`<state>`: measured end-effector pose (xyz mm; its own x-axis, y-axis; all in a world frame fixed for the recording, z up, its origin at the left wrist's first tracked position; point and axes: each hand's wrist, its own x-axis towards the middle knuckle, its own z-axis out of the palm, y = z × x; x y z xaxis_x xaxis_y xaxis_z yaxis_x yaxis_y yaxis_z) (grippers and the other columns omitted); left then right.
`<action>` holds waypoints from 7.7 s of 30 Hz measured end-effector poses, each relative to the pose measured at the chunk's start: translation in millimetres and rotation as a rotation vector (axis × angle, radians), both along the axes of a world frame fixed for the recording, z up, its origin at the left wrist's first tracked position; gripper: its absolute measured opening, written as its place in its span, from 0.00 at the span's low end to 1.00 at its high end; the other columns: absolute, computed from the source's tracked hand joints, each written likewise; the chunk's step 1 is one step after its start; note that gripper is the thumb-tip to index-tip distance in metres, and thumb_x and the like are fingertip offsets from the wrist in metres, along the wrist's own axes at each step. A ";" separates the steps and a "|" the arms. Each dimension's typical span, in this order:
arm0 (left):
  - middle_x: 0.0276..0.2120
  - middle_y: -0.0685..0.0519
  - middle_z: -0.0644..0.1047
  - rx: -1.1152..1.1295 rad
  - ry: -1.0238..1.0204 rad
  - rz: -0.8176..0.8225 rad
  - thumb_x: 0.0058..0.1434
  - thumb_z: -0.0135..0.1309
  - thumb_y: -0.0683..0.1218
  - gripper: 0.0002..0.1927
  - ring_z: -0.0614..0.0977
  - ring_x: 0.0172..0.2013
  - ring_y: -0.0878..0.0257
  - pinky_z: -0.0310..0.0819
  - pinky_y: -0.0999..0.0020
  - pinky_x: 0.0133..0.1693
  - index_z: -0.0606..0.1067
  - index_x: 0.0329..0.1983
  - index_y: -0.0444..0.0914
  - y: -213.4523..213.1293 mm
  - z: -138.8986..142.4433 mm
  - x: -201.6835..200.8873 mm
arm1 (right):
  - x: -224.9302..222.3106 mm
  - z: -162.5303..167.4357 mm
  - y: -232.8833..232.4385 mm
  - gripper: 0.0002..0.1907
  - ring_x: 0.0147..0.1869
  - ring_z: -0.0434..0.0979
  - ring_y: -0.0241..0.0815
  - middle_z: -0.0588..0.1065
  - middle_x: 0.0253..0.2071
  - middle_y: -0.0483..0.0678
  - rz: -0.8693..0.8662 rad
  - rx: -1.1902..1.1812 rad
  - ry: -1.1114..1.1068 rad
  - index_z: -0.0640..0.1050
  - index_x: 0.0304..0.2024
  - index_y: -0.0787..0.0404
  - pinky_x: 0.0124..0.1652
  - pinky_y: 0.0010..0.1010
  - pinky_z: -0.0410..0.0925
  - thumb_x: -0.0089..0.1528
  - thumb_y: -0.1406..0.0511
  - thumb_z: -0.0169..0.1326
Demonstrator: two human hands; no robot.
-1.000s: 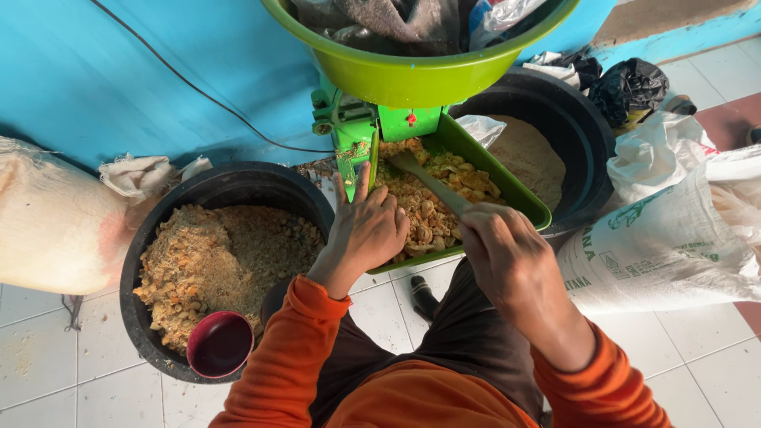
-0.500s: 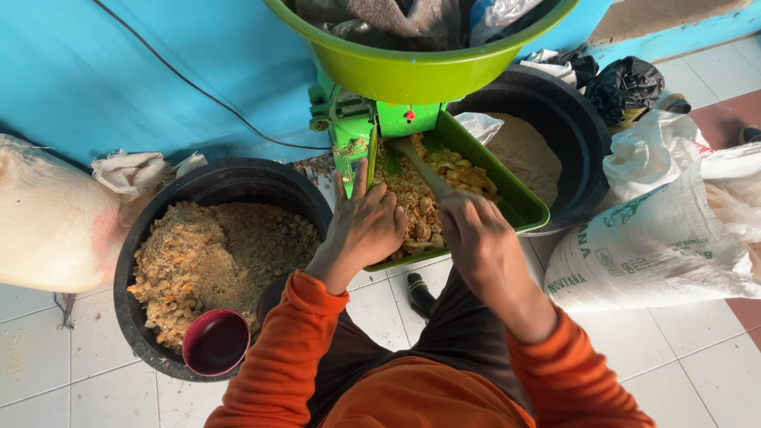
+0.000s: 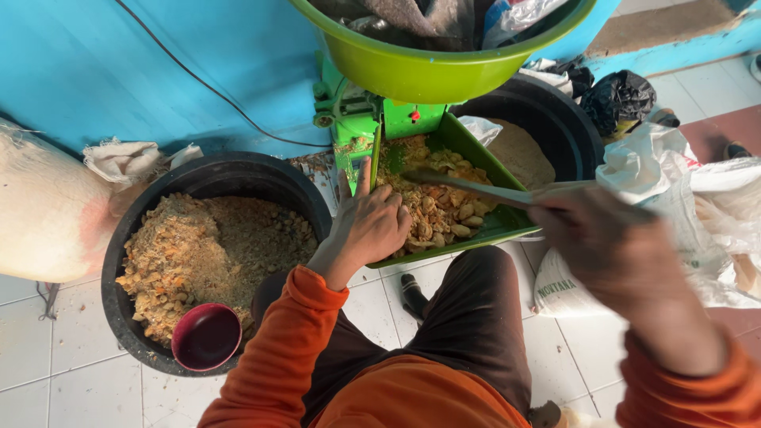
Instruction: The person sits on the floor and feeds chunks of fried food pieces from a green tray into a small green grinding machine, using a metal rod to push the pieces in. Ground powder collects in a black basin below, and the person occasionally scoops pieces from a large basin beside them onto the tray.
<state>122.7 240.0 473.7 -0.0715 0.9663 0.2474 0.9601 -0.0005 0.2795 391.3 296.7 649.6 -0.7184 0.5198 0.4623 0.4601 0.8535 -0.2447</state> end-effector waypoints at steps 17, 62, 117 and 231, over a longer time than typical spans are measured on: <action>0.43 0.38 0.79 0.063 0.039 -0.002 0.64 0.45 0.52 0.21 0.58 0.68 0.26 0.45 0.15 0.60 0.81 0.36 0.31 0.3 -2.4 -0.3 | -21.7 -15.2 -3.6 0.06 0.45 0.82 0.48 0.80 0.43 0.52 0.034 0.141 0.101 0.77 0.42 0.66 0.43 0.35 0.76 0.65 0.73 0.61; 0.55 0.41 0.76 -0.049 -0.002 -0.022 0.64 0.42 0.53 0.25 0.52 0.70 0.26 0.39 0.18 0.63 0.78 0.56 0.35 0.8 -0.7 -1.2 | 15.2 30.2 15.6 0.06 0.34 0.82 0.44 0.80 0.36 0.50 0.019 0.099 -0.242 0.79 0.39 0.65 0.32 0.31 0.74 0.62 0.69 0.62; 0.52 0.45 0.78 -0.054 -0.046 -0.031 0.63 0.45 0.51 0.22 0.55 0.69 0.26 0.43 0.18 0.63 0.78 0.54 0.35 1.5 2.9 -3.4 | -19.0 -51.6 -3.5 0.07 0.47 0.82 0.48 0.80 0.46 0.52 0.029 0.255 0.157 0.79 0.43 0.67 0.47 0.35 0.76 0.63 0.74 0.64; 0.48 0.44 0.79 -0.076 0.001 -0.043 0.62 0.46 0.52 0.18 0.52 0.72 0.29 0.35 0.17 0.63 0.80 0.43 0.36 0.2 10.2 -2.7 | 0.0 -27.2 21.9 0.04 0.36 0.82 0.42 0.81 0.40 0.48 -0.044 0.131 0.021 0.81 0.41 0.62 0.35 0.30 0.74 0.66 0.69 0.63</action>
<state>120.0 240.3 483.9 -0.0294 0.9845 0.1729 0.9599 -0.0204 0.2797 391.3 318.7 622.4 -0.6859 0.4845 0.5429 0.4936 0.8580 -0.1420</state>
